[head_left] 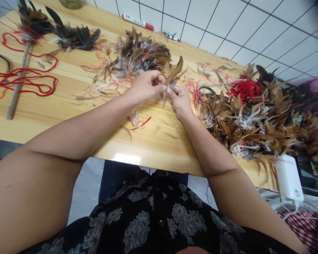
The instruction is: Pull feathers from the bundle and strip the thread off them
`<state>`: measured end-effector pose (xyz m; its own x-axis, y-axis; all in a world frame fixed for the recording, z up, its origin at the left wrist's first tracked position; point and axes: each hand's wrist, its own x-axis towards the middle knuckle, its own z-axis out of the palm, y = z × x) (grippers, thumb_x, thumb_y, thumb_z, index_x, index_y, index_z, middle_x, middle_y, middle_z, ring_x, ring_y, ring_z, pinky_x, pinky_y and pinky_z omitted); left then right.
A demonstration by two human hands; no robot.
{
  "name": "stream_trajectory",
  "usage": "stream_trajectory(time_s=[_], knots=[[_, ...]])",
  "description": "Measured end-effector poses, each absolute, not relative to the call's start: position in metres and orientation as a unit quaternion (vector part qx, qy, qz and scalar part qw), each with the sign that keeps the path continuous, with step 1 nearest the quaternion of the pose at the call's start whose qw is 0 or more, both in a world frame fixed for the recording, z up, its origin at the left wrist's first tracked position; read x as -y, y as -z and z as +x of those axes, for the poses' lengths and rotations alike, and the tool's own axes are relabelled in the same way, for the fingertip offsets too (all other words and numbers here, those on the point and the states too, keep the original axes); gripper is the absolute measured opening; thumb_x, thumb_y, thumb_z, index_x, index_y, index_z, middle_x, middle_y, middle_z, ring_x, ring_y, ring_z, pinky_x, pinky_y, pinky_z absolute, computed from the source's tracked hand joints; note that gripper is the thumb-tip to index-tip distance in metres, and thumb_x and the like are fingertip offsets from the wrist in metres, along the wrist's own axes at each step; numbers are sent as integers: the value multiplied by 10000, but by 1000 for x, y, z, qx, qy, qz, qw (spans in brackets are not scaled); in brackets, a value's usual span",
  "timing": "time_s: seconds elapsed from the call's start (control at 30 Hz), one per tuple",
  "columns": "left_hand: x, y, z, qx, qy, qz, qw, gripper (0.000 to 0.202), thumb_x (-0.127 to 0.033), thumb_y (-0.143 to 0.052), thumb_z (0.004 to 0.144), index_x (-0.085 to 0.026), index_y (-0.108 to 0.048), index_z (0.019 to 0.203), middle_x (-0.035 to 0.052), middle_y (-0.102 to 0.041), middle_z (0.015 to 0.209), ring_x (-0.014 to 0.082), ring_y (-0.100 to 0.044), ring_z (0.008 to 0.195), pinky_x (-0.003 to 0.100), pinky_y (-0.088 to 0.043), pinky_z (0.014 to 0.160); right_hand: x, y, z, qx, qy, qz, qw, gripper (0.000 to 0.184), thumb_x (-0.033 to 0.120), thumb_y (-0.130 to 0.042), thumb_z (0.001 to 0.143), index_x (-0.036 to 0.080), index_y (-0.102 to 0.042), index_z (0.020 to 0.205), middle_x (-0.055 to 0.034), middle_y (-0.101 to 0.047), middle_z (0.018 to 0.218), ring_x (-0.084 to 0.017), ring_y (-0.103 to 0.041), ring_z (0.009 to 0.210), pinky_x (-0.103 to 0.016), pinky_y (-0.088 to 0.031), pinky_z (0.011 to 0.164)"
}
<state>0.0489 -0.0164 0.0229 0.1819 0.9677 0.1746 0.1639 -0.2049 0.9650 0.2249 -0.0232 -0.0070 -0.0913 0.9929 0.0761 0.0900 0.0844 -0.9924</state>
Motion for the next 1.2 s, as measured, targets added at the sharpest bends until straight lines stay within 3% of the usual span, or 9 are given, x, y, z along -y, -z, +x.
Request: stream_trajectory(time_s=[0.13,0.27,0.43,0.67,0.93,1.07,1.2], knots=[[15,-24,48,-445,-461,610,466,201,-162,-860,795,-223,-672,837,26,-678,834,226,-682,869,379,-564,865,25,4,225,579,-471,-479,462,717,820,-912,866,261,-484,729,18,-443,716,-169,-525,810,-301,-492,717],[13,-23,48,-442,-464,596,484,240,-211,-898,780,-218,-661,818,29,-669,827,230,-700,877,377,-556,854,29,-2,223,571,-487,-481,454,696,801,-947,839,260,-517,761,19,-469,717,-176,-569,828,-299,-505,724],[18,-28,47,-449,-463,590,485,163,-195,-885,857,-218,-725,873,36,-730,855,220,-710,861,361,-569,850,27,-4,222,546,-507,-476,468,680,818,-933,843,253,-557,808,23,-544,730,-172,-613,837,-288,-521,724],[25,-32,49,-448,-405,600,524,144,-152,-926,838,-195,-793,873,33,-776,855,203,-729,842,339,-603,862,11,8,230,513,-506,-482,499,641,779,-918,899,255,-554,846,76,-470,704,-87,-441,635,-236,-383,586],[30,-27,57,-442,-412,606,517,210,-136,-928,825,-202,-729,811,18,-751,846,205,-731,883,348,-601,929,12,10,230,495,-505,-494,506,618,783,-886,931,257,-567,867,59,-520,733,-103,-465,650,-248,-417,597],[29,-24,58,-440,-422,595,523,226,-101,-892,861,-197,-701,790,14,-703,790,190,-704,818,335,-589,880,12,11,230,520,-486,-496,498,634,753,-901,934,266,-508,836,74,-457,713,-93,-421,630,-245,-378,582],[26,-22,61,-430,-421,576,553,248,-110,-843,929,-199,-659,789,16,-694,756,156,-655,697,309,-556,754,16,11,228,536,-474,-498,490,618,727,-869,976,267,-485,825,59,-486,724,-109,-512,682,-248,-449,636]])
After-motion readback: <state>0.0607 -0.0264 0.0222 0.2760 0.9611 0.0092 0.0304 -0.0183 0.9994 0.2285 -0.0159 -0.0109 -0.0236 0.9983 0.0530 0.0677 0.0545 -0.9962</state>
